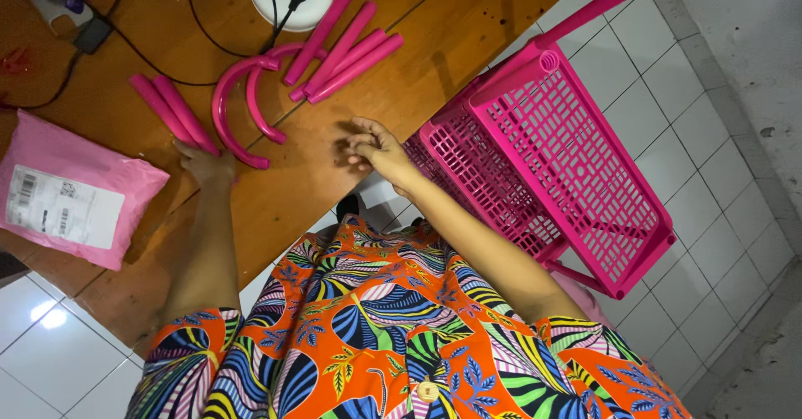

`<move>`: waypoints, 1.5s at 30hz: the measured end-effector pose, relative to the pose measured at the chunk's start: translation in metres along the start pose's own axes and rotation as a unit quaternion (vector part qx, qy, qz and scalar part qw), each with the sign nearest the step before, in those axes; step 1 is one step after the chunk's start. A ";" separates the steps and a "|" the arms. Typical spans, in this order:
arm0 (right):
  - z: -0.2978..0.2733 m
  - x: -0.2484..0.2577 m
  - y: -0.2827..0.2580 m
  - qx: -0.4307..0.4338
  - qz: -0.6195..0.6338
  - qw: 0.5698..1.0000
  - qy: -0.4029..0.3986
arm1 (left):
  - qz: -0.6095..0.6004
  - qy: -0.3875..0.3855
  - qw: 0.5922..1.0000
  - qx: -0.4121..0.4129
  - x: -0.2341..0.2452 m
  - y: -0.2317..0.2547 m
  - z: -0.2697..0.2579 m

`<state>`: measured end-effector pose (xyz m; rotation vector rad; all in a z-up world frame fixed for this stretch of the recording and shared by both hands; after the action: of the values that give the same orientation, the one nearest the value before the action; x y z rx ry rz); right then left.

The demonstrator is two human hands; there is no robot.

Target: The person disassembles a pink plastic shelving unit by removing curved handles and vertical support poles from the top shelf, then detaches the top shelf tray and places it on the floor. The person continues to remove additional poles from the remaining structure.

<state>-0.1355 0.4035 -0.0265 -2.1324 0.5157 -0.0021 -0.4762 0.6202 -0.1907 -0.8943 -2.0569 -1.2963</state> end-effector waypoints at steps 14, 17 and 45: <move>0.011 -0.006 -0.037 0.107 0.020 0.993 -0.042 | 0.206 0.009 0.978 -0.041 0.026 0.001 -0.007; -0.001 -0.012 -0.057 0.159 -0.034 0.986 -0.043 | 0.188 0.025 0.975 -0.113 0.032 0.025 -0.019; -0.089 0.189 -0.139 0.402 -0.180 0.835 0.330 | -0.024 -0.341 0.757 -0.557 -0.153 0.419 -0.305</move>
<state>0.0702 0.3341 0.0993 -1.3047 0.3826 -1.0239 -0.0276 0.4353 0.0480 -2.0708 -1.5479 -2.5762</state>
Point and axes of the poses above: each hand's wrist, its own z-axis towards the middle knuckle, its own x-axis out of the back of the hand, y = z × x, the point moved 8 cm from there along z, towards the middle knuckle, and after that the axes turned 1 degree about -x, right-handed, at the moved point
